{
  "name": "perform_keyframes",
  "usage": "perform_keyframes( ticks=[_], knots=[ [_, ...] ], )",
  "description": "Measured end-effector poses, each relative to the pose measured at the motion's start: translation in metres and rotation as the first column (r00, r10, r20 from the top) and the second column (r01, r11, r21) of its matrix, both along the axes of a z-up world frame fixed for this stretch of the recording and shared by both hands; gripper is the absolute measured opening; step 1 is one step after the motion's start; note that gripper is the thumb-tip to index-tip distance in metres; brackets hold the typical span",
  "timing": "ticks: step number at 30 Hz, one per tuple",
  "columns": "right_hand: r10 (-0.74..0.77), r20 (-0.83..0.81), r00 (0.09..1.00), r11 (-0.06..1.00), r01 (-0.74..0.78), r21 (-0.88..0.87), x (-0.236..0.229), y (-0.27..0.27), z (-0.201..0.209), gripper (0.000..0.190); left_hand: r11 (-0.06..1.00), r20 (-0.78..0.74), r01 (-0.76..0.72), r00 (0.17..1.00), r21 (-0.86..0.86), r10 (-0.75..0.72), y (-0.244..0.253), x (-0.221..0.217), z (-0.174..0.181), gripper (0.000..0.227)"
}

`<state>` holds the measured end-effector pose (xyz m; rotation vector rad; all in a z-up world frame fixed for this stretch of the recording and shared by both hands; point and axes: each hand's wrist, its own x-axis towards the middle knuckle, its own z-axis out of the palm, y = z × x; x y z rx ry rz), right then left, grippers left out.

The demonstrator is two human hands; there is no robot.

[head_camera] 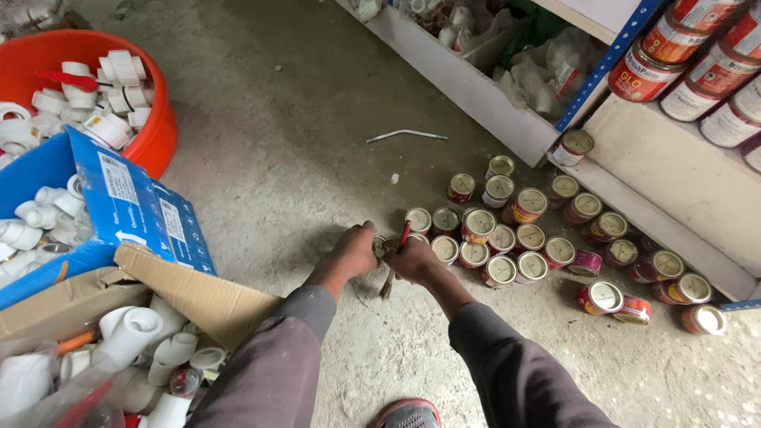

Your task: The person repeatedly picks up small metal cans from a pile on the floor, wipes each can with a cloth, and places it back on the floor. The person handles the cans one at a time throughout the clip.

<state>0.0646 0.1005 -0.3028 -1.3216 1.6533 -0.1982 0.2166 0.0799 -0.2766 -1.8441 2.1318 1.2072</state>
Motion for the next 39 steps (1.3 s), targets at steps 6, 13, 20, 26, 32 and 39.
perform_keyframes(
  ticks=[6,13,20,26,32,39],
  knots=[
    [-0.09,-0.067,0.994,0.993,0.085,-0.078,-0.032,-0.003,0.026,0.03,0.978,-0.011,0.083,0.996,-0.194,-0.086,0.015,-0.039,0.031,0.053],
    [-0.123,-0.145,0.982,0.99,0.112,-0.082,-0.072,0.004,0.03,0.035,0.937,0.141,0.18,0.979,-0.298,-0.144,0.031,-0.077,0.011,0.045],
    [-0.151,-0.139,0.979,0.988,0.145,-0.05,-0.079,0.015,0.001,0.029,0.886,0.249,0.09,0.968,-0.456,0.03,0.034,-0.097,-0.024,0.051],
    [-0.049,-0.123,0.991,0.998,0.045,-0.031,-0.076,0.016,0.022,0.04,0.925,0.143,0.028,0.989,-0.378,0.028,0.025,-0.092,-0.017,0.054],
    [-0.082,-0.131,0.988,0.983,0.059,-0.174,-0.098,-0.024,0.089,0.033,0.905,-0.092,-0.01,0.995,-0.426,-0.032,0.004,-0.094,0.071,0.056],
    [-0.1,-0.103,0.99,0.903,0.047,-0.427,-0.148,-0.06,0.25,0.029,0.89,-0.197,0.073,0.964,-0.45,-0.179,-0.048,-0.136,0.243,0.075]
  ],
)
